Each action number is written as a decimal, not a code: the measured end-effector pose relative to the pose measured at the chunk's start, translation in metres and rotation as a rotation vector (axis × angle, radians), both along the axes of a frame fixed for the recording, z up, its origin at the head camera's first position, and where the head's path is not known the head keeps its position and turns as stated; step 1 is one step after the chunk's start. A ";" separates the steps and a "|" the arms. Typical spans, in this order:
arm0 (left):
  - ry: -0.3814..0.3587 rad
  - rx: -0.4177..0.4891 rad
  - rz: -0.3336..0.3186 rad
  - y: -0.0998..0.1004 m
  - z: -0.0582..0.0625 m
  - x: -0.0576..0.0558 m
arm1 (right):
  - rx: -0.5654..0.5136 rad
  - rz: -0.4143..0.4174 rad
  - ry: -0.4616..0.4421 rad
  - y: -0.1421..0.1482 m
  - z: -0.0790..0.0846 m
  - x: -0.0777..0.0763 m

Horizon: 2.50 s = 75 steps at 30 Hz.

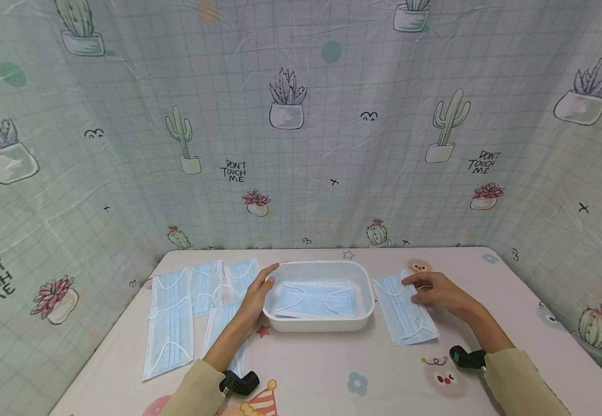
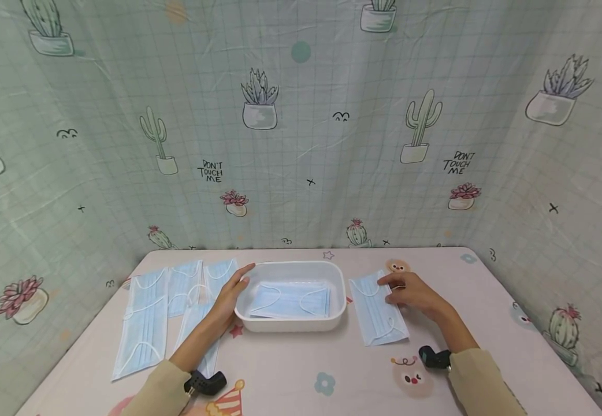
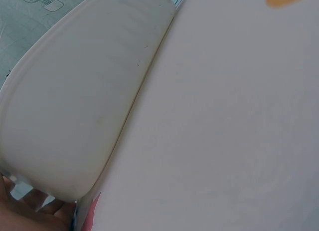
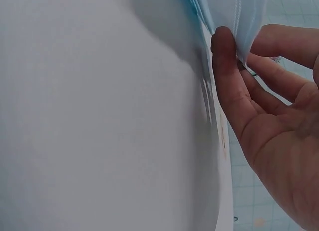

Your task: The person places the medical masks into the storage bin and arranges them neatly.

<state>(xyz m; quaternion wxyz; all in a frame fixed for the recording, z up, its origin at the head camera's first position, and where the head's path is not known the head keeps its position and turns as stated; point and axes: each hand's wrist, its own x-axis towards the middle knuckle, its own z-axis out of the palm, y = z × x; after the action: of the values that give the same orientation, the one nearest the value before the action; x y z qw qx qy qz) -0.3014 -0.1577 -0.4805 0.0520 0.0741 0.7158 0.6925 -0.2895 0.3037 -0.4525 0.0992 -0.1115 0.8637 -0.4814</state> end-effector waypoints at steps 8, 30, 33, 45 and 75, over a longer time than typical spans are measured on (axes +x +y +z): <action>0.015 -0.007 -0.010 0.000 0.000 0.001 | 0.011 -0.008 -0.017 0.001 0.000 -0.002; 0.010 0.001 -0.010 -0.001 0.002 0.002 | -0.020 -0.027 -0.016 0.002 0.008 0.002; 0.000 0.012 -0.011 -0.001 0.002 0.002 | -0.020 -0.030 -0.021 0.003 0.009 0.002; -0.010 0.011 -0.008 0.000 0.001 0.002 | -0.033 -0.010 0.012 0.005 0.010 0.002; 0.001 -0.004 0.012 0.000 0.000 0.002 | -0.017 -0.011 0.058 0.003 0.030 0.008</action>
<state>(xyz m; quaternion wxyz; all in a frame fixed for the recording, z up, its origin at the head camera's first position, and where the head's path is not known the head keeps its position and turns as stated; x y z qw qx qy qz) -0.2996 -0.1578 -0.4805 0.0476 0.0703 0.7175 0.6914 -0.2811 0.3069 -0.4220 0.0704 -0.1216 0.8626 -0.4860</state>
